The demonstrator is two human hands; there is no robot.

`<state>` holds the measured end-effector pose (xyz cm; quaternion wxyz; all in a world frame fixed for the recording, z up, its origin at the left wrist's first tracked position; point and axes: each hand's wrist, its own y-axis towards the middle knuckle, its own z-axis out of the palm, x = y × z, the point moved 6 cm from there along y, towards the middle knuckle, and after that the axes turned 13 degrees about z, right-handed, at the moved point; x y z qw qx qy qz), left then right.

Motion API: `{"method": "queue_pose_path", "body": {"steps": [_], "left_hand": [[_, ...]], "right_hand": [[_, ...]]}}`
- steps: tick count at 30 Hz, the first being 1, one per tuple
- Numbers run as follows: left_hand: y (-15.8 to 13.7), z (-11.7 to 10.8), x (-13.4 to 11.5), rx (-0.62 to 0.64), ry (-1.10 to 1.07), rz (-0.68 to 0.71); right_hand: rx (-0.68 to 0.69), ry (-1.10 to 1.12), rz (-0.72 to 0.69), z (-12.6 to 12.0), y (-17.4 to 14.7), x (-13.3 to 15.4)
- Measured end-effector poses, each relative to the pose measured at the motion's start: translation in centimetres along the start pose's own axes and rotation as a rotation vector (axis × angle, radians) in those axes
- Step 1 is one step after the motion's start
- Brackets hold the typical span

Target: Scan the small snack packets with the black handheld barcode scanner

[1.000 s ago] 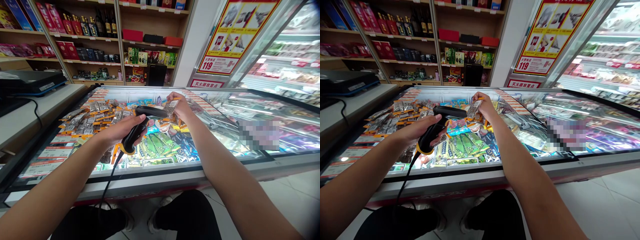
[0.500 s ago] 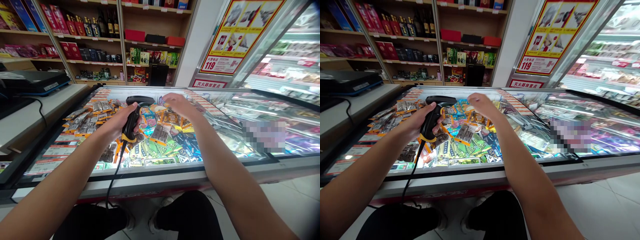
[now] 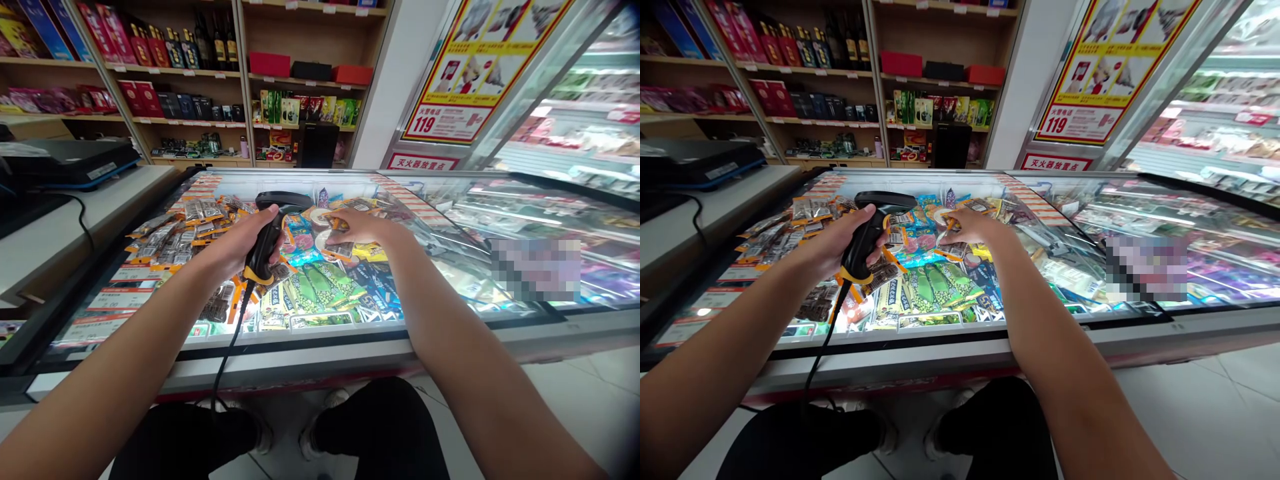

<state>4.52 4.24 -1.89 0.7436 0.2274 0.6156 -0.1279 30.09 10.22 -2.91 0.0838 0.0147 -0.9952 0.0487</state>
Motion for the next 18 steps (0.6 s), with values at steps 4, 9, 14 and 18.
{"method": "queue_pose_path", "body": {"steps": [4,9,14,18], "left_hand": [[0.1,-0.1,-0.1,-0.016,0.006,-0.005],[0.0,-0.5,-1.4,-0.077,-0.010,0.024],[0.2,-1.2,-2.2,-0.121,-0.010,0.066],[0.3,-1.6,-2.2,-0.133,-0.012,0.083]], "right_hand": [[-0.013,0.043,0.033,-0.4,0.8,-1.8],[-0.179,0.142,-0.136,-1.5,-1.5,4.1],[0.220,0.335,-0.262,2.3,-6.2,12.8],[0.196,0.339,-0.274,3.6,-6.9,14.4]]}}
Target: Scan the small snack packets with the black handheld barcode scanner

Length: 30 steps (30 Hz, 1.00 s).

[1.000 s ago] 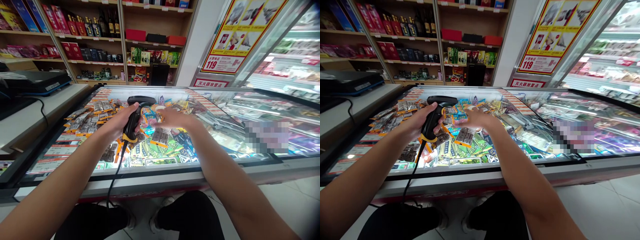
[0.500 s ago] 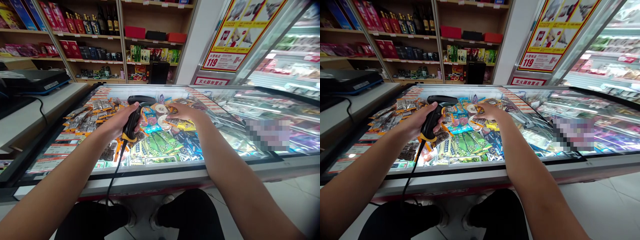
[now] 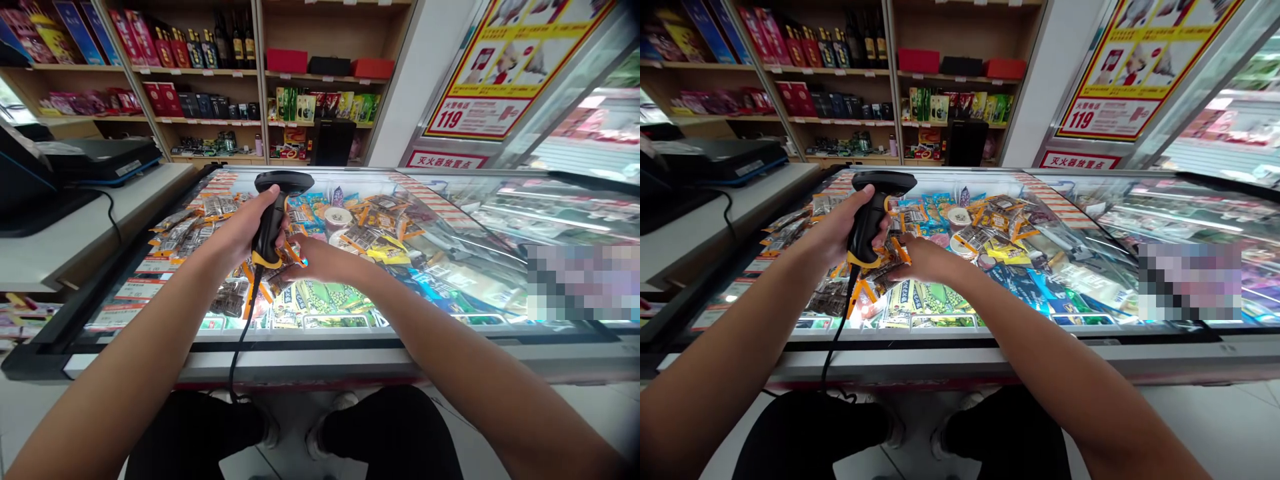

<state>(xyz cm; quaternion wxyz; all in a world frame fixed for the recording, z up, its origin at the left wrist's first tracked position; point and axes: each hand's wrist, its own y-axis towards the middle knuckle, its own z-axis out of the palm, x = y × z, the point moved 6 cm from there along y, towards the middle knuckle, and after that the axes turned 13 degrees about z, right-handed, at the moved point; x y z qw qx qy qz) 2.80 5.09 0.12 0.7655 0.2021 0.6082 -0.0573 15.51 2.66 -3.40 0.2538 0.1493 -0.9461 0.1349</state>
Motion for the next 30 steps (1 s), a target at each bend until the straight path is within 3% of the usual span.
{"method": "queue_pose_path", "body": {"steps": [7,16,22,30], "left_hand": [[-0.2,0.3,0.1,-0.002,0.011,-0.024],[-0.1,0.4,1.0,0.064,0.034,-0.039],[-0.7,1.1,1.5,0.173,0.118,-0.048],[-1.5,2.3,0.5,0.300,0.248,0.021]], "right_hand": [[0.047,0.059,0.092,-3.0,0.6,-2.9],[-0.300,0.396,0.067,-8.9,1.2,-6.4],[-0.398,0.536,0.136,-9.8,1.4,-8.3],[-0.389,0.519,0.150,-9.8,1.1,-7.5]]}}
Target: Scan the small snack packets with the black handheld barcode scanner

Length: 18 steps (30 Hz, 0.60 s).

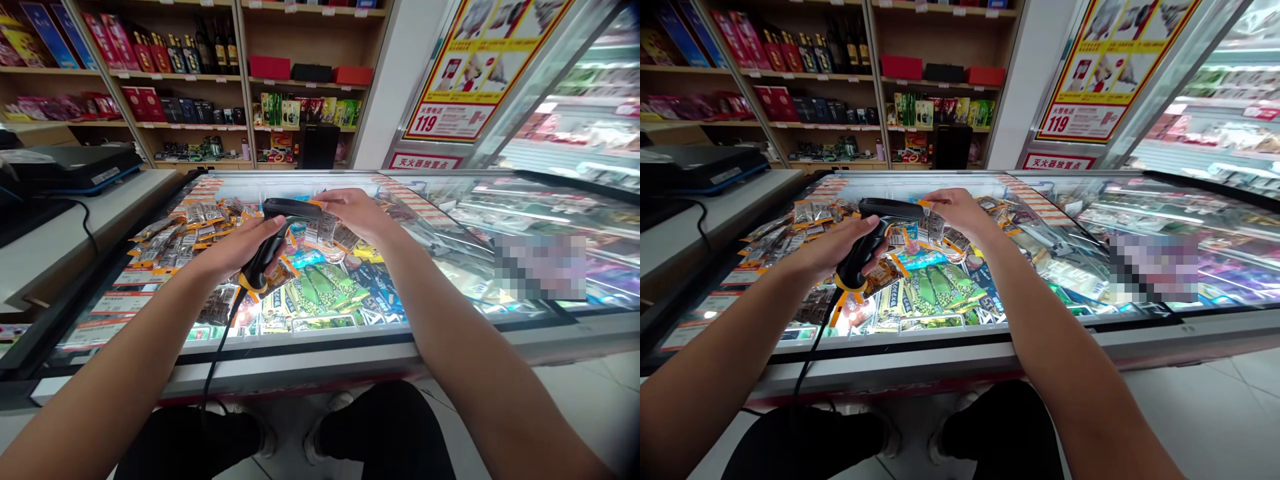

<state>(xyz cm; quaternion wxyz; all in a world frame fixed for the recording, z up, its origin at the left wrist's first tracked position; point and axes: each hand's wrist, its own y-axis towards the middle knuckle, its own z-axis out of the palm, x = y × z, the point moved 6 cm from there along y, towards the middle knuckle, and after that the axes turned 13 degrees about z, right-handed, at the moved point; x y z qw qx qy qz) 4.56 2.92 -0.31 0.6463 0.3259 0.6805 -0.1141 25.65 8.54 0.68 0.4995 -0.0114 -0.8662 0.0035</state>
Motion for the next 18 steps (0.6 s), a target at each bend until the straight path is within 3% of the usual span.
{"method": "queue_pose_path", "body": {"steps": [6,9,11,13,16,18], "left_hand": [[0.0,-0.7,0.3,-0.059,-0.040,-0.025],[0.3,-1.5,0.4,-0.169,-0.099,-0.001],[0.4,-2.0,0.3,-0.236,-0.123,0.025],[0.5,-2.4,0.3,-0.284,-0.132,0.038],[0.6,-2.8,0.4,-0.344,-0.128,0.031],[0.6,-3.0,0.5,-0.368,-0.127,0.022]], "right_hand": [[-0.094,-0.163,0.033,-1.1,0.2,-0.5],[-0.336,-0.473,0.113,-2.7,0.2,-1.1],[-0.440,-0.640,0.083,-2.5,-0.5,-0.5],[-0.272,-0.673,-0.020,-0.1,-1.5,0.3],[0.340,-0.614,-0.217,6.5,-4.4,1.3],[0.499,-0.619,-0.368,9.6,-6.3,1.9]]}}
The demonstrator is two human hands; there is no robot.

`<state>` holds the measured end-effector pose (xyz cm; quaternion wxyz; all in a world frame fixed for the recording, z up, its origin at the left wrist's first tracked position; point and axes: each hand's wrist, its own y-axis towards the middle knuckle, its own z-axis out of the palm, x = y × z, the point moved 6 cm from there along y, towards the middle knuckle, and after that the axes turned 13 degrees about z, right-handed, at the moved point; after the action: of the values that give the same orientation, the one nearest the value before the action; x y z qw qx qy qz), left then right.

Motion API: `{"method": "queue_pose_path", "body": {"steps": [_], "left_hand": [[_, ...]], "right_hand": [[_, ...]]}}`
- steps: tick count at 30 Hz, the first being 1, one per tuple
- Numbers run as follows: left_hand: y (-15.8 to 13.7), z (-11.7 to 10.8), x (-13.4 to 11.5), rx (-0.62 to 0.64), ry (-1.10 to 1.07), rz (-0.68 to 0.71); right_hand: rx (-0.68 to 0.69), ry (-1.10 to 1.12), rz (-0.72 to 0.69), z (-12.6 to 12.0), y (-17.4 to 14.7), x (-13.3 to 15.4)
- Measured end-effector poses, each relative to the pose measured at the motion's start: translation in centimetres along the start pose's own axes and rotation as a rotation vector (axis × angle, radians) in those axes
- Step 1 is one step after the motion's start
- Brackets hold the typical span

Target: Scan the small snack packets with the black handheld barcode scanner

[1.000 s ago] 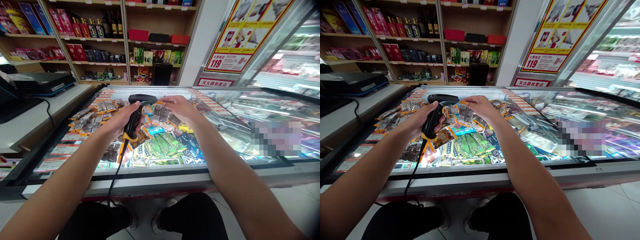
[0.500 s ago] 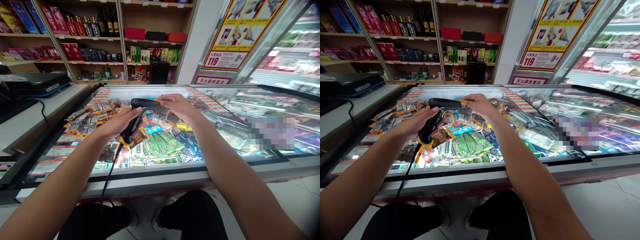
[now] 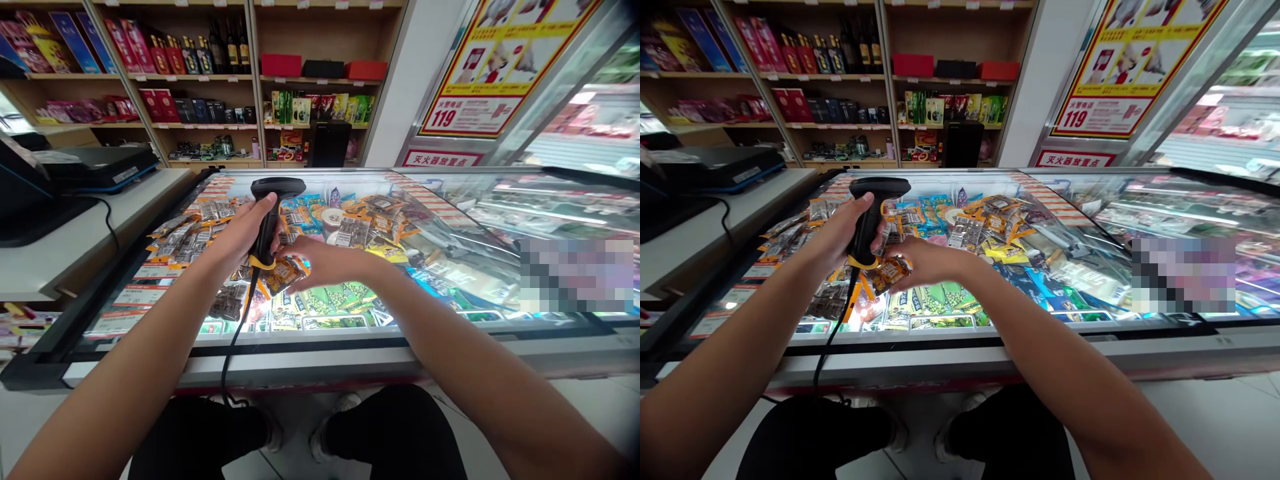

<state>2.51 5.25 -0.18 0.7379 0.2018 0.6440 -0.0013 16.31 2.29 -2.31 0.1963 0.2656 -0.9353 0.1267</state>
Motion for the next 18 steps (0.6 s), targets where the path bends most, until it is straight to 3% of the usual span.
{"method": "queue_pose_path", "body": {"steps": [4,14,18], "left_hand": [[0.0,0.0,-0.1,-0.009,-0.007,0.013],[0.7,-1.6,-1.2,-0.071,-0.037,0.075],[0.8,-1.7,-1.3,-0.094,-0.044,0.053]], "right_hand": [[-0.039,-0.067,-0.017,1.2,0.6,0.8],[0.044,-0.056,0.189,-1.4,-0.1,-3.3],[0.096,0.018,0.191,-2.0,0.0,-4.0]]}}
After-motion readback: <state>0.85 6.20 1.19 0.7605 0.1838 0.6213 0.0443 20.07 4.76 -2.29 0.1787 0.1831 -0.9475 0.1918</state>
